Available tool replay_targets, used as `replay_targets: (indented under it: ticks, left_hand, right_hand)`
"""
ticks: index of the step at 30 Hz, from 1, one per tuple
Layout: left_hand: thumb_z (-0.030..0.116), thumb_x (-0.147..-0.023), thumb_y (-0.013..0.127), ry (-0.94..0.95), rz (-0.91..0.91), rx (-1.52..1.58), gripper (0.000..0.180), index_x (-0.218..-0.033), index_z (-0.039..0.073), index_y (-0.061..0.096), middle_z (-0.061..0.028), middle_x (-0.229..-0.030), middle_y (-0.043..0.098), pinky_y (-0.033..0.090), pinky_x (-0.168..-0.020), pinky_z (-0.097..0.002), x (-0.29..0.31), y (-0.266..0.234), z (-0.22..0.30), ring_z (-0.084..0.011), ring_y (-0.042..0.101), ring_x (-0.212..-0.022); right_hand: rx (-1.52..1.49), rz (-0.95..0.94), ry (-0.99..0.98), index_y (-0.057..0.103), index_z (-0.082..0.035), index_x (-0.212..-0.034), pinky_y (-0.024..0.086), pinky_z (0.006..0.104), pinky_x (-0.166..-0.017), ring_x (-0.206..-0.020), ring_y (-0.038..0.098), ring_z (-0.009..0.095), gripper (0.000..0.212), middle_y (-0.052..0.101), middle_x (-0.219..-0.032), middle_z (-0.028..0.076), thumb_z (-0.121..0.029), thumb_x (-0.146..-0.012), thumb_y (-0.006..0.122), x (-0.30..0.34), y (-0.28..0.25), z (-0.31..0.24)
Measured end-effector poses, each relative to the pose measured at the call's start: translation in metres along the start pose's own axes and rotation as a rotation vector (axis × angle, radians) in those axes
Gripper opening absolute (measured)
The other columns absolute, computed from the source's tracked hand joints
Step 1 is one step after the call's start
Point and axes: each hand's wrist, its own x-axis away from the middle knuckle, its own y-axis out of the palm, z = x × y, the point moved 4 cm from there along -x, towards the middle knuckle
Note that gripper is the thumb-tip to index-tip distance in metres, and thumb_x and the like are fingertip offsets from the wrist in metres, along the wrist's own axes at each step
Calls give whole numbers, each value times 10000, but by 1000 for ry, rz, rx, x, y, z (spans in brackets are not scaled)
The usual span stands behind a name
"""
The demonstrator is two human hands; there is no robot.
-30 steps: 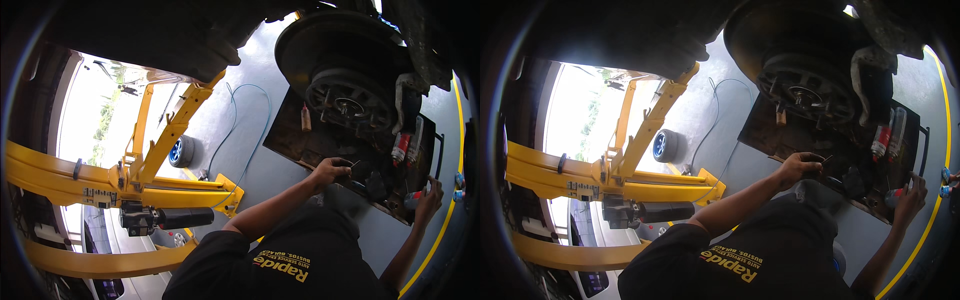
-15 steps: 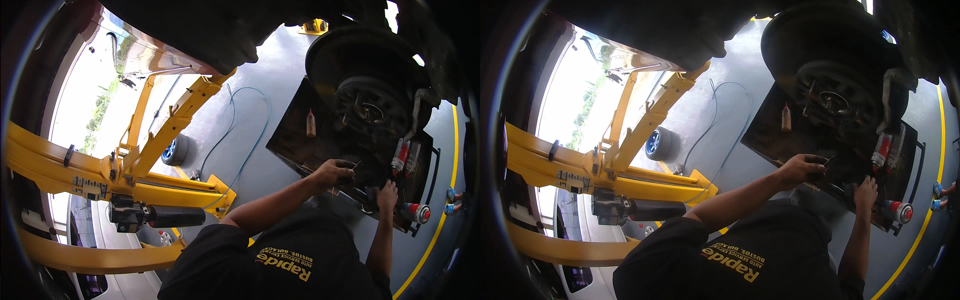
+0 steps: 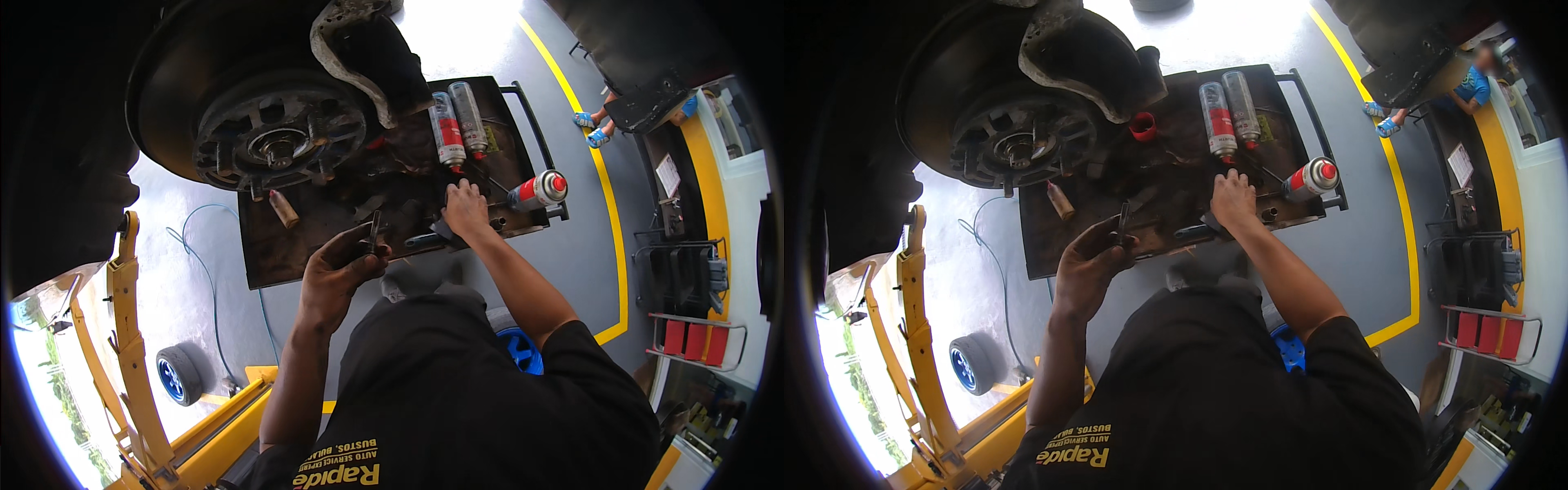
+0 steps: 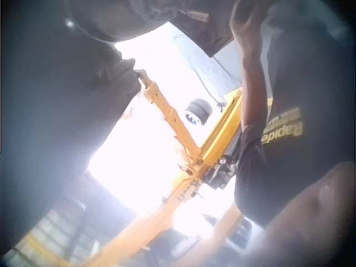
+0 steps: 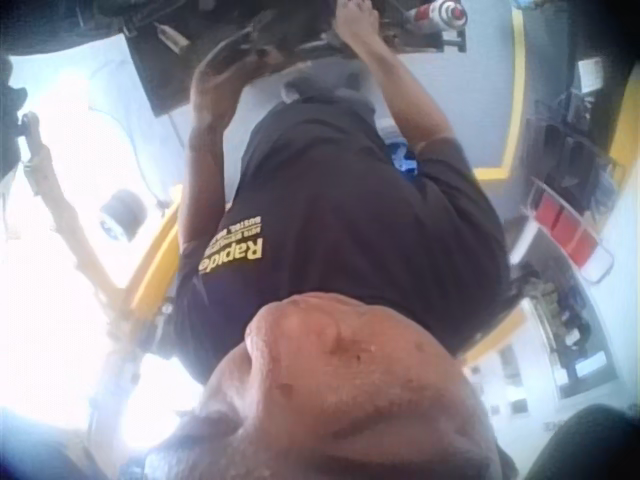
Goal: The person cleans a small metal car part using a cloth and spray lubricant, then retrieves a socket wrench from a tool rack and returns to the work area. The person wipes the part repeatedly and sprays it with lubricant before placing it on a tray.
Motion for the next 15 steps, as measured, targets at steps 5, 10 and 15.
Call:
replay_targets:
  ticks: [5,10,15]
  left_hand:
    - [53,-972,759,-30,-63,100,491,-1425,-43,598,-159,-1190,751,592,-944,-342,0,5,-1,-204,735,-1041]
    - [76,-1007,693,-86,-73,148,476,-1452,-47,576,-179,-1188,740,591,-927,-362,-2,12,0,-232,737,-1026]
    - [63,-1013,662,-91,-59,191,495,-1482,-50,550,-187,-1185,733,590,-910,-366,-1,12,2,-236,736,-1003]
  right_hand:
    - [91,72,-81,632,-116,-1252,451,498,-1056,-1302,521,350,548,546,-1333,129,-410,-844,849,11,2,-2]
    - [6,-41,0,646,-104,-1248,529,476,-990,-1159,667,365,518,660,-1209,130,-354,-849,861,11,6,-1]
    - [-594,-23,-90,702,-69,-1174,560,373,-894,-945,736,227,384,758,-1042,120,-217,-859,864,14,-37,38]
